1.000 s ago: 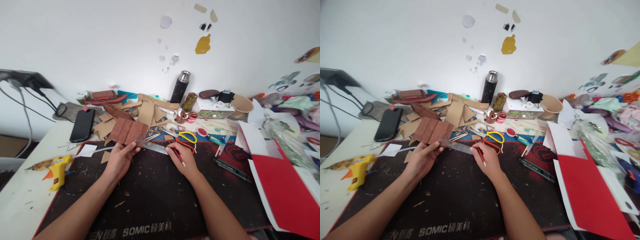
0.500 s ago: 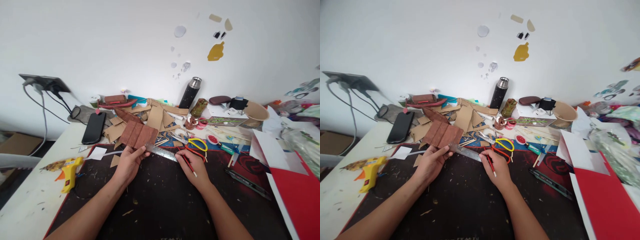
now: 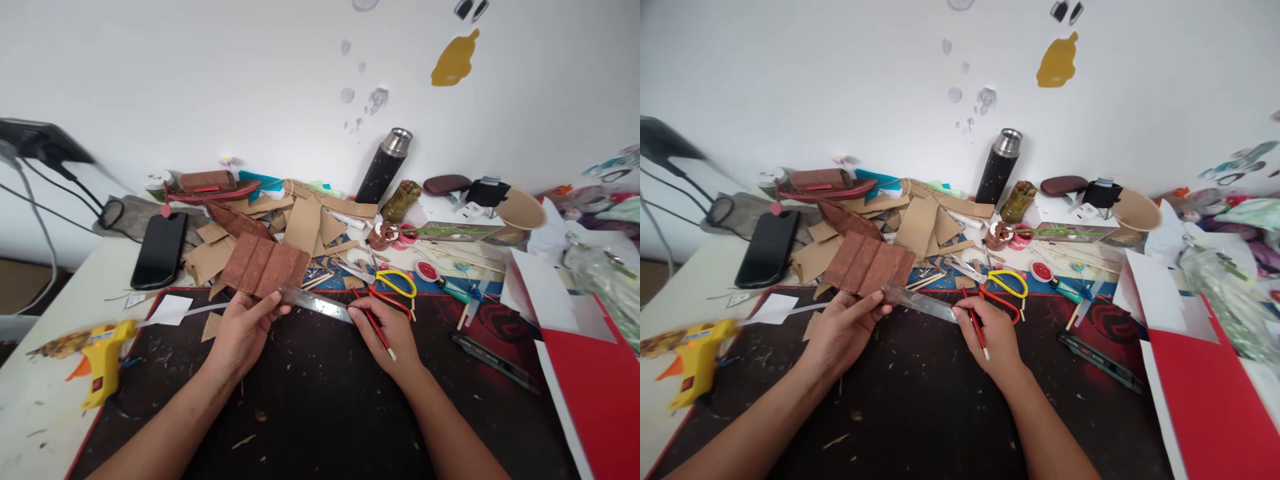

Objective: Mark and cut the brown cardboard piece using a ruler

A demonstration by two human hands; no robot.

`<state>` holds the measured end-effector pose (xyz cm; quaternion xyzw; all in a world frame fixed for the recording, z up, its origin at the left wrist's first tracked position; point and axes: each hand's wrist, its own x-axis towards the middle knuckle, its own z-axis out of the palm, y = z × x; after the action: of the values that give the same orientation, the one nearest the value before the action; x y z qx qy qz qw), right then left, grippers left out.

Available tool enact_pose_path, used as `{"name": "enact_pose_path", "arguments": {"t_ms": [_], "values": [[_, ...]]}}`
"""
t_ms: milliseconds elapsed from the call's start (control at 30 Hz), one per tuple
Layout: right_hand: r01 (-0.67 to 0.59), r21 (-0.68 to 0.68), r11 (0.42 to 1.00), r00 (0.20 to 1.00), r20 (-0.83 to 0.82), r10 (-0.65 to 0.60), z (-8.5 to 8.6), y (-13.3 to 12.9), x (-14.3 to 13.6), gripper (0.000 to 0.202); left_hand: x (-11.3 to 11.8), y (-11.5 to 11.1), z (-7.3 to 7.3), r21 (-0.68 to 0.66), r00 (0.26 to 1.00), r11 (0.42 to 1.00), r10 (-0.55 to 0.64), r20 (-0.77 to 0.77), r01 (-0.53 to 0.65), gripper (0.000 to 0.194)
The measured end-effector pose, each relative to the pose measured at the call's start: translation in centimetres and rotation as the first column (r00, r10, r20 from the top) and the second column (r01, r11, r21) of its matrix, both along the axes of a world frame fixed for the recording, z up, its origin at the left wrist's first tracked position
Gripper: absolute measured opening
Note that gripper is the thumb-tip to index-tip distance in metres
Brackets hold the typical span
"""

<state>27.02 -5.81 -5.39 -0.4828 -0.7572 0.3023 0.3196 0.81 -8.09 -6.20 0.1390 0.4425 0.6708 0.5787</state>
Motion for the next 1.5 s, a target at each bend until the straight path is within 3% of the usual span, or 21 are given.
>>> {"name": "enact_pose_path", "arguments": {"t_ms": [433,1233,1500], "values": [[0.032,-0.041,0.999,0.999,0.036,-0.030,-0.17,0.04,-0.04,0.017,0.05,0.11,0.59,-0.049,1.000,0.999,0.018,-0.009,-0.018,0.074],[0.045,-0.050,0.998,0.998,0.057,-0.042,0.00,-0.12,-0.23,0.019,-0.09,-0.15,0.56,-0.031,0.998,1.000,0.003,-0.063,-0.005,0.056],[0.125,-0.024,0.992,0.990,-0.059,-0.126,-0.24,-0.16,-0.10,0.023,-0.65,-0.32,-0.21,-0.026,0.999,0.999,0.048,0.014,-0.048,0.031]]}}
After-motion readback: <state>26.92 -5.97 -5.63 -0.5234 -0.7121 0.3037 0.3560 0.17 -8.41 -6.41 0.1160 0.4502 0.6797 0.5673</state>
